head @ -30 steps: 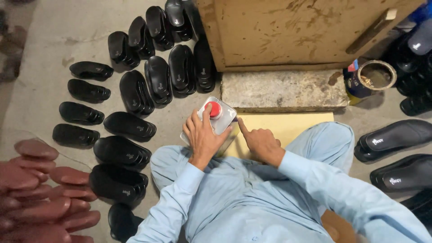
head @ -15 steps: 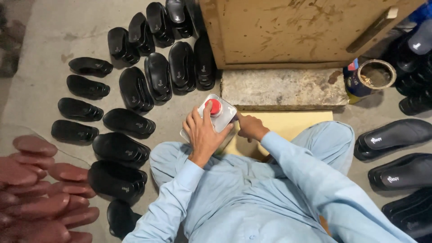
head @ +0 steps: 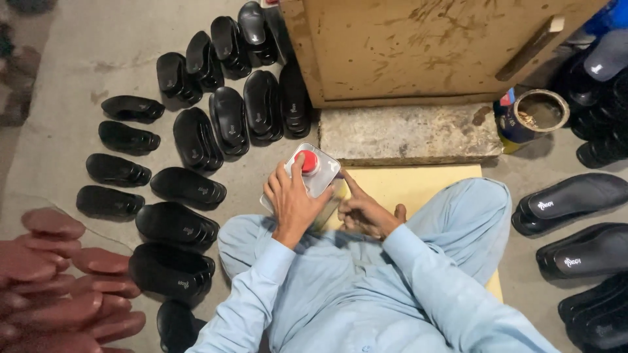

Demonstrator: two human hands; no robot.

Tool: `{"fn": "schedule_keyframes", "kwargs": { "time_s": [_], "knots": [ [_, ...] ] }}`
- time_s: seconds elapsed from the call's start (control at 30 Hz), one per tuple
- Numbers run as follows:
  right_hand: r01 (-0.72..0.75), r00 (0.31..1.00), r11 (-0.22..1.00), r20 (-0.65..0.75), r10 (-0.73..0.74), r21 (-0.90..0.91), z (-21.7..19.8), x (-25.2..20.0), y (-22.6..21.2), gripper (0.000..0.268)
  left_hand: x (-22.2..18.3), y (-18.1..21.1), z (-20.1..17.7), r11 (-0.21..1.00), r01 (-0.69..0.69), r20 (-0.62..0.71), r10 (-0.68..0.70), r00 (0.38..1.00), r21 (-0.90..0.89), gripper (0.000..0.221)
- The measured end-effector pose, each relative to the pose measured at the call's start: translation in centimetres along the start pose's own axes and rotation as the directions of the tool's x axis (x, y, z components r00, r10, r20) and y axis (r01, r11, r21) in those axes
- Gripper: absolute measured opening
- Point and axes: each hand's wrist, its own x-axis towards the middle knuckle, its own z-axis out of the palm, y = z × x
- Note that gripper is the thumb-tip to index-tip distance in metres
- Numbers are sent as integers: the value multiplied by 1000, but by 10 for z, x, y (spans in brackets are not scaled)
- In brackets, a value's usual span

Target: The person opens a container of glue, pours it into a bowl, and then cleans their hands by rubbing them together to remove residue.

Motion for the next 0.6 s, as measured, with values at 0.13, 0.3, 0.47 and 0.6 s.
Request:
{"fn": "schedule_keyframes", "kwargs": {
  "time_s": [0.13,0.3,0.47,0.6],
  "knots": [
    [61,997,997,54,-63,42,19,-9,-3,110,1,-3,6,1000,-6,-5,6,1000,20,97],
    [-117,987,919,-148,65,-376,-15,62,4,107,2,-6,14,999,2,-72,1,997,45,99],
    [-175,981,594,-189,39,-785,64,-37,-39,122,4,1,9,999,28,-84,-25,996,46,99],
    [-227,972,191,-235,-19,-955,26,14,-11,106,5,-1,11,997,38,-89,-33,995,60,99]
  ]
}}
